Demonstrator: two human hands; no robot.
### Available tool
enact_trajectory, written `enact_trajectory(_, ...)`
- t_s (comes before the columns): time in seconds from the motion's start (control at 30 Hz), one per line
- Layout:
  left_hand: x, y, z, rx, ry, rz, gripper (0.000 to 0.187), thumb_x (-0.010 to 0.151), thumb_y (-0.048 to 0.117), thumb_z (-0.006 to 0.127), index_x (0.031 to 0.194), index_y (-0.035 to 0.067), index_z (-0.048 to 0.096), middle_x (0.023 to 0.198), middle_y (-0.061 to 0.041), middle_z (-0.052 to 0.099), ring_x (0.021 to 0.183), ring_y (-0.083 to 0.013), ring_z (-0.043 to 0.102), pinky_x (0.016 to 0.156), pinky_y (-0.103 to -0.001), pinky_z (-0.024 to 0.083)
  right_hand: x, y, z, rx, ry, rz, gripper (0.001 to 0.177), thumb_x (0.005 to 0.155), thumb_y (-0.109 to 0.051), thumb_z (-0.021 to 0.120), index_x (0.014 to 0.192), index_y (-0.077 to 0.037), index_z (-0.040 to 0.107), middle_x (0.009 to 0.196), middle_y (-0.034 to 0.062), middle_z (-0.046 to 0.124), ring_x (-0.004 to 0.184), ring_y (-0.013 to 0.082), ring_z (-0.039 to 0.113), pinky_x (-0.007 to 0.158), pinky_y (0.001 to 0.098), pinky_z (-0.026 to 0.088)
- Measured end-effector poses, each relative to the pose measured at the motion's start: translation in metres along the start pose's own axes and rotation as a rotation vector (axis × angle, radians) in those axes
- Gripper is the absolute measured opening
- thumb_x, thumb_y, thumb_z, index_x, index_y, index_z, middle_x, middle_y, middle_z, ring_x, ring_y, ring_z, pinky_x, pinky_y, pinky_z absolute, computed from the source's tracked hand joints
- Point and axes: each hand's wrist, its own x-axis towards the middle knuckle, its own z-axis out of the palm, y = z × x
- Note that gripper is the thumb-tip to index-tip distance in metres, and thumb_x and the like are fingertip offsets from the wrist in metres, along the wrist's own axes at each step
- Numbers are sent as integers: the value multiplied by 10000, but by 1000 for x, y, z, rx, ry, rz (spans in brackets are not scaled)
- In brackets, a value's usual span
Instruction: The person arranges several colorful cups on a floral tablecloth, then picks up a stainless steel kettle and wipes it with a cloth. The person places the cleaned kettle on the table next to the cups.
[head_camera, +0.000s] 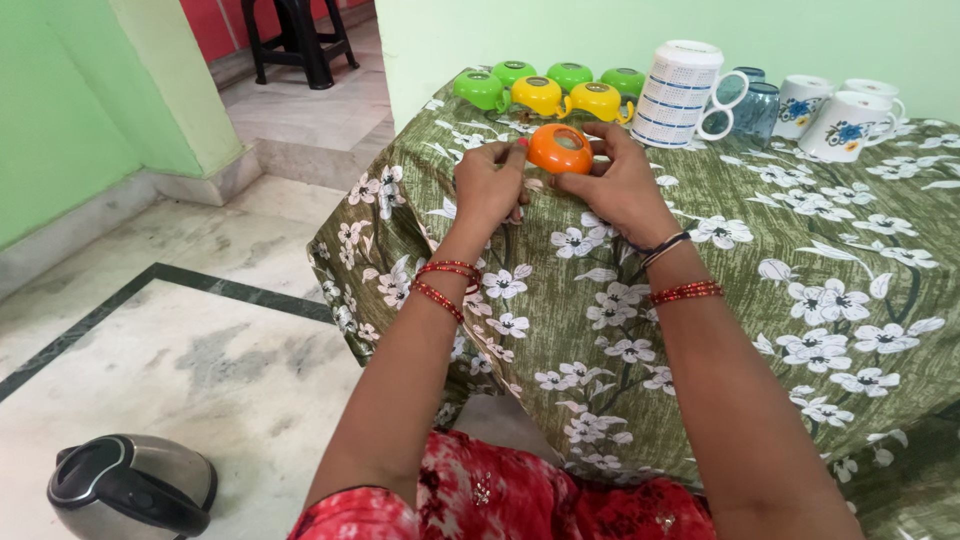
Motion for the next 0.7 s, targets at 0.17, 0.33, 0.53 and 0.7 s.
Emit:
enact_trajectory(0.17, 44, -18, -1, 497, 169, 541, 450, 960, 422, 660, 983, -10, 788, 852, -146, 755, 729, -250, 742, 665, -401, 603, 0, 10, -3, 79, -41, 16, 881, 727, -108, 889, 1459, 27, 418, 1349, 207, 650, 1139, 222, 692, 950, 315, 596)
enact_trajectory(0.33, 45, 0, -8, 466, 37, 645, 629, 955, 585, 616, 1056, -20, 759, 894, -191, 758, 840, -326, 751, 784, -427, 590, 4, 22, -3, 44, -56, -88, 841, 767, -94, 911, 1447, 73, 445, 1406, 205, 609, 1236, 223, 652, 1032, 313, 553)
enact_trajectory(0.53, 39, 3, -10, 352, -20, 298, 737, 942, 657, 381, 1214, 64, 724, 802, -217, 745, 810, -343, 756, 783, -455, 574, 3, 9, -5, -90, -69, 51, 733, 769, -122, 866, 1392, 51, 522, 1262, 157, 684, 1081, 213, 706, 922, 310, 592)
enact_trajectory(0.7, 60, -18, -7, 381, 40, 380, 705, 1043, 555, 341, 1233, -25, 694, 1126, -268, 720, 1078, -413, 685, 977, -494, 508, 30, 13, 10, -196, -90, -24, 692, 780, -103, 851, 1388, 29, 547, 1261, 146, 696, 1098, 221, 687, 943, 317, 571)
